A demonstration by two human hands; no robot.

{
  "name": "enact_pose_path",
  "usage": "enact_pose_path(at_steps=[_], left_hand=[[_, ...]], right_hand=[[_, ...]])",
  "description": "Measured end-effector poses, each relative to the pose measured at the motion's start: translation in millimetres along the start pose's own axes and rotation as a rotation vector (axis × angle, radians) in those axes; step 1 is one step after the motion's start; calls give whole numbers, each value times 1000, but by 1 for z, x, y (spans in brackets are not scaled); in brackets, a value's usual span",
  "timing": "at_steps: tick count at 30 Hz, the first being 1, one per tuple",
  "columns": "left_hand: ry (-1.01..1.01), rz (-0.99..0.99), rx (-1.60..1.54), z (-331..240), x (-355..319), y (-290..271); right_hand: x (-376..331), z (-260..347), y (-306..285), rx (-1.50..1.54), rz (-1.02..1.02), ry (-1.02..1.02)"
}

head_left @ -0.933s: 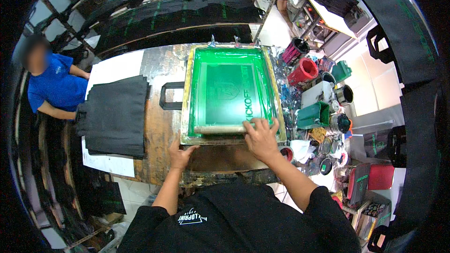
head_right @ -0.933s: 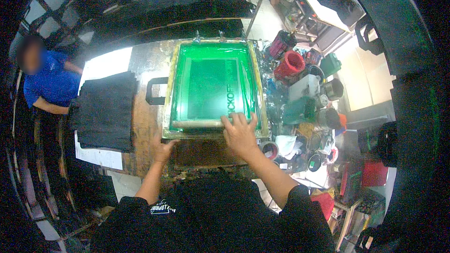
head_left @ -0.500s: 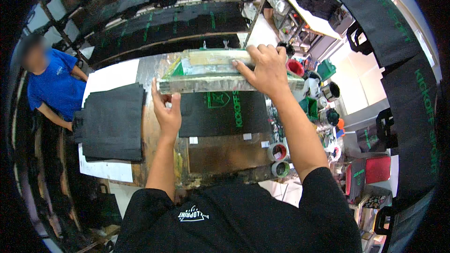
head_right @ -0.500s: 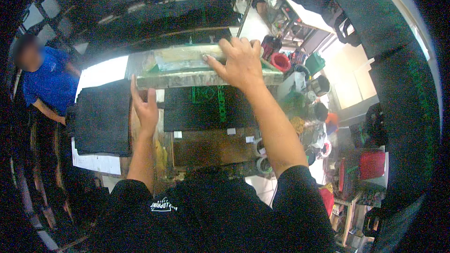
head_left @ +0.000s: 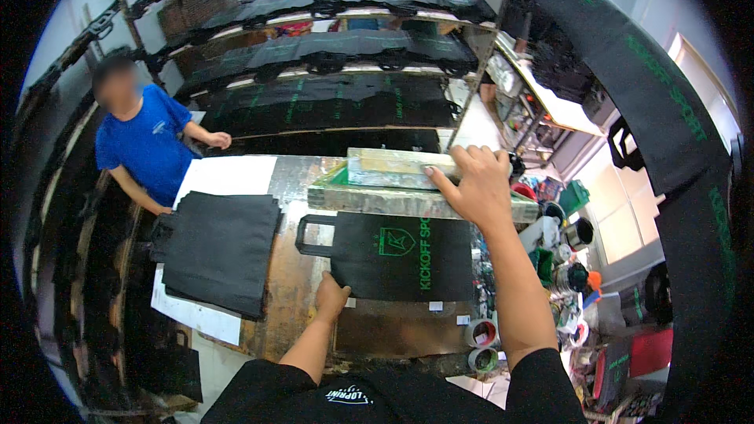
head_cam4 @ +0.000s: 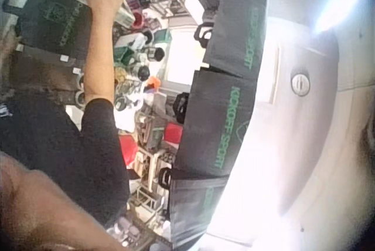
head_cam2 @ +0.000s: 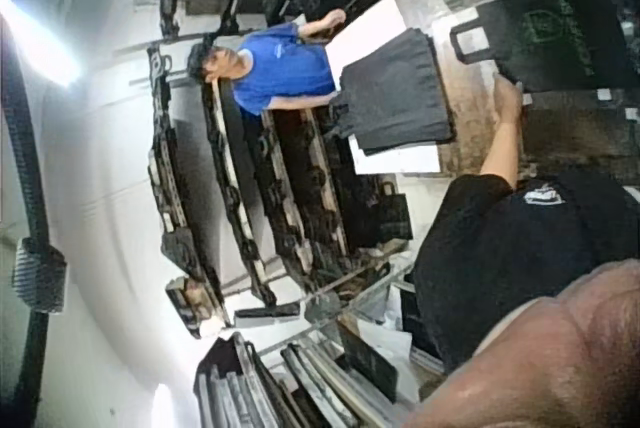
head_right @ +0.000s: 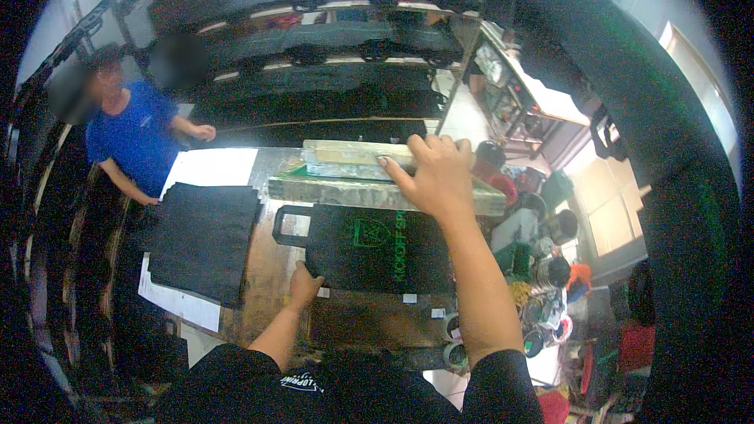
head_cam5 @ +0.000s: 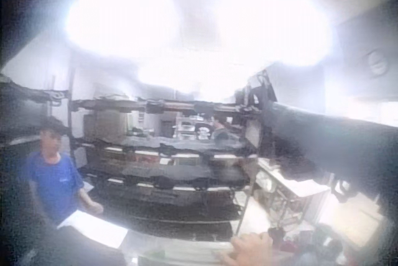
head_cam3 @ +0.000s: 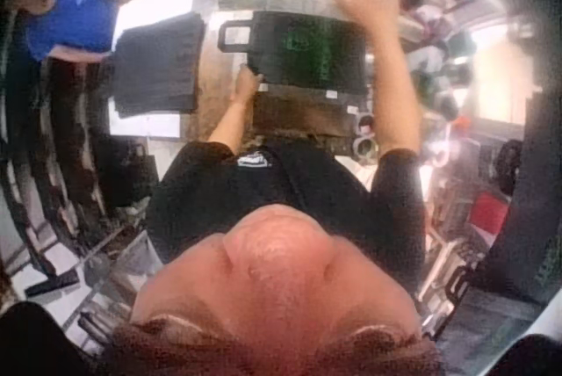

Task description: The person performs screen printing on black tote bags using a squeegee and a screen frame with green ink. They repeatedly place a bag on the table, pull the ink across the screen, and lift the frame to reveal the printed logo. A colleague assists by moving the printed bags to a drying rack.

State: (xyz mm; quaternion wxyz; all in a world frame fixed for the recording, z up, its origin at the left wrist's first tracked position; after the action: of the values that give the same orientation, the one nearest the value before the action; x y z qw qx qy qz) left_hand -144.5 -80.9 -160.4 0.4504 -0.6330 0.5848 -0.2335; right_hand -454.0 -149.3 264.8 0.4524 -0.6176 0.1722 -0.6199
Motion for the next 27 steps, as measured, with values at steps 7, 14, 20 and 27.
enact_pose_path(at_steps=[7,14,20,27], left_hand=[[262,-243,-357,-42,39,-71],[59,-182,-703,5,78,-204],[-160,-313,-751,139,93,-273],[-371,-740,-577,323,118,-308]], right_hand=[[9,-2,-2,12,-85,-62],[9,-1,-2,21,-59,-36],[-6,3,-4,12,-51,-33],[-16,12,5,0,-62,-71]])
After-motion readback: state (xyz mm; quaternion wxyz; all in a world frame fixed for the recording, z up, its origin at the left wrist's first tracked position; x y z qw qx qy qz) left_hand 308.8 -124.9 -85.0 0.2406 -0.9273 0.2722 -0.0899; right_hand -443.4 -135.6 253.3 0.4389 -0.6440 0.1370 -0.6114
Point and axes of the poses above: each hand's wrist, its own x-axis towards the middle knuckle, its own y-axis out of the palm, z = x × y, the point moved 10 cm from there along x, towards the middle knuckle, and after that the axes turned 7 degrees about x, right-handed, at the moved point
